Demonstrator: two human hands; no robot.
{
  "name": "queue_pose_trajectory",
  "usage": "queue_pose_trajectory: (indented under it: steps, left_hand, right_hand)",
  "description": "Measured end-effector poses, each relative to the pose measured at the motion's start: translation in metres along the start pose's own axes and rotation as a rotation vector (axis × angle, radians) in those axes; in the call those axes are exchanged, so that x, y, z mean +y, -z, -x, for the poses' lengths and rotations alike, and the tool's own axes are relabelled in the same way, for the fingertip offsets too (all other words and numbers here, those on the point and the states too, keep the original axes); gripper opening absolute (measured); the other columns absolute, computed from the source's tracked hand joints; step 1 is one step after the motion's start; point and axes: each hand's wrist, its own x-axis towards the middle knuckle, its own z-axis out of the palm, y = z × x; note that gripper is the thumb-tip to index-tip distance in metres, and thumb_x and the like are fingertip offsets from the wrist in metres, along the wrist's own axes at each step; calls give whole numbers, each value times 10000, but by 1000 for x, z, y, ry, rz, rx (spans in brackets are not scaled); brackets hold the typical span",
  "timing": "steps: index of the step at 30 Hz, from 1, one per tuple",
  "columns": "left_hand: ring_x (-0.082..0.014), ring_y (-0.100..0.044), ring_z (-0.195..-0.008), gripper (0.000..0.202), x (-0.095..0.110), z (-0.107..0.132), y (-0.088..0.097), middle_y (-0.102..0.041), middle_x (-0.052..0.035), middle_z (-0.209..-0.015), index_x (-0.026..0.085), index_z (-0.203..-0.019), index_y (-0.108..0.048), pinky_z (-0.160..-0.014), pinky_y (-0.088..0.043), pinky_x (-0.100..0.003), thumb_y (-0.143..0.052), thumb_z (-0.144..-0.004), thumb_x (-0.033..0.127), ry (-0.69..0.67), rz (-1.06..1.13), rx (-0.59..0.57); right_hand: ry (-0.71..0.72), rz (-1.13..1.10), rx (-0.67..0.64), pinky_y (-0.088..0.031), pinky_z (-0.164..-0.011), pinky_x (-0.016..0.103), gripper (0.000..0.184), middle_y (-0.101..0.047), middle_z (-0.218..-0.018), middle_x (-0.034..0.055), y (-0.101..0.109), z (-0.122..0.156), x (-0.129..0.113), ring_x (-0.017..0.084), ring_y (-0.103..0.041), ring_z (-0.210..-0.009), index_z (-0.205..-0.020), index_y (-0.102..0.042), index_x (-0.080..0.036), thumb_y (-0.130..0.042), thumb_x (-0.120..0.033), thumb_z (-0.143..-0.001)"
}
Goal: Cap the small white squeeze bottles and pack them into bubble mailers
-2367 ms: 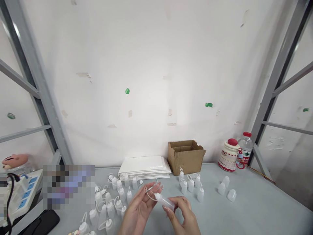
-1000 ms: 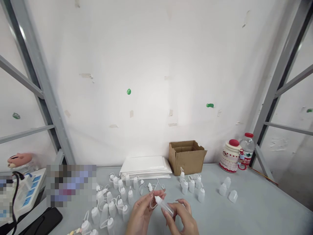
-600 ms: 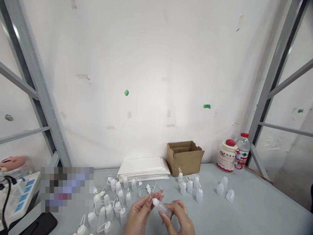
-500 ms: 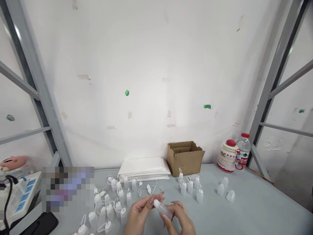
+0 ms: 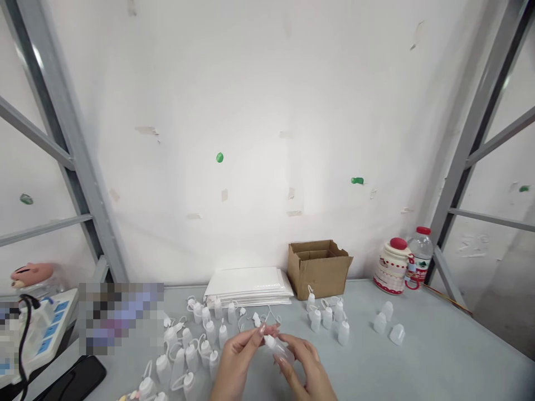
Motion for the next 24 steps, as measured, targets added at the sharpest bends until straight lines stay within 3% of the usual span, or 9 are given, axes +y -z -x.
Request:
queue_pose_trajectory:
  steps: [3,6,9,11,16,18,24]
  left_hand:
    - [-318,-590,-997,259,-4,0,-1,-727,-107,-931,184,-774,-741,-973,-348,-442,-641,-675,402,-4,-89,-34]
    - [-315,-530,-1068,275,-12,-1,0,-697,-95,-1011,201,-834,-725,-1008,-291,-444,-597,-709,410,-42,-153,56]
    - [-322,-429,-1147,209,-23,-3,3,-643,-79,-1091,236,-829,-722,-1058,-178,-413,-656,-663,346,-115,-218,146]
    - [-327,-411,-1140,185,-28,-3,5,-624,-80,-1091,254,-812,-723,-1060,-151,-389,-679,-641,311,-142,-260,140]
    - [-311,-501,-956,234,-34,-4,8,-603,-83,-973,285,-922,-688,-915,-312,-384,-584,-720,340,-187,-497,65]
    - [-306,-519,-915,265,-36,-5,10,-583,-83,-961,275,-967,-669,-866,-334,-388,-552,-739,343,-199,-581,79]
    - [-299,-530,-889,249,-42,-11,15,-577,-82,-925,253,-938,-658,-823,-347,-374,-565,-712,299,-223,-670,131]
  right_hand:
    - [123,116,-145,-491,-729,290,190,-667,-774,23,5,-3,6,175,-623,-730,-849,-633,-246,-537,-402,-798]
    - [131,283,-198,-500,-614,266,156,-619,-720,42,23,-5,12,178,-610,-672,-803,-646,-224,-579,-361,-767]
    - [-10,372,-173,-474,-548,267,203,-593,-597,8,56,-5,20,164,-573,-530,-811,-632,-219,-543,-399,-782]
    - [-168,398,-151,-445,-497,260,258,-573,-517,-16,83,-5,29,163,-547,-468,-781,-604,-217,-506,-455,-782]
    - [-563,493,-103,-399,-473,263,244,-607,-537,1,136,-5,63,178,-560,-482,-641,-473,-233,-460,-442,-766]
    - [-597,502,-134,-396,-490,271,236,-611,-539,6,142,-5,75,184,-563,-493,-612,-441,-239,-458,-420,-763]
    - [-447,559,-124,-393,-530,289,217,-604,-599,31,129,-12,95,204,-555,-553,-617,-451,-232,-455,-395,-759]
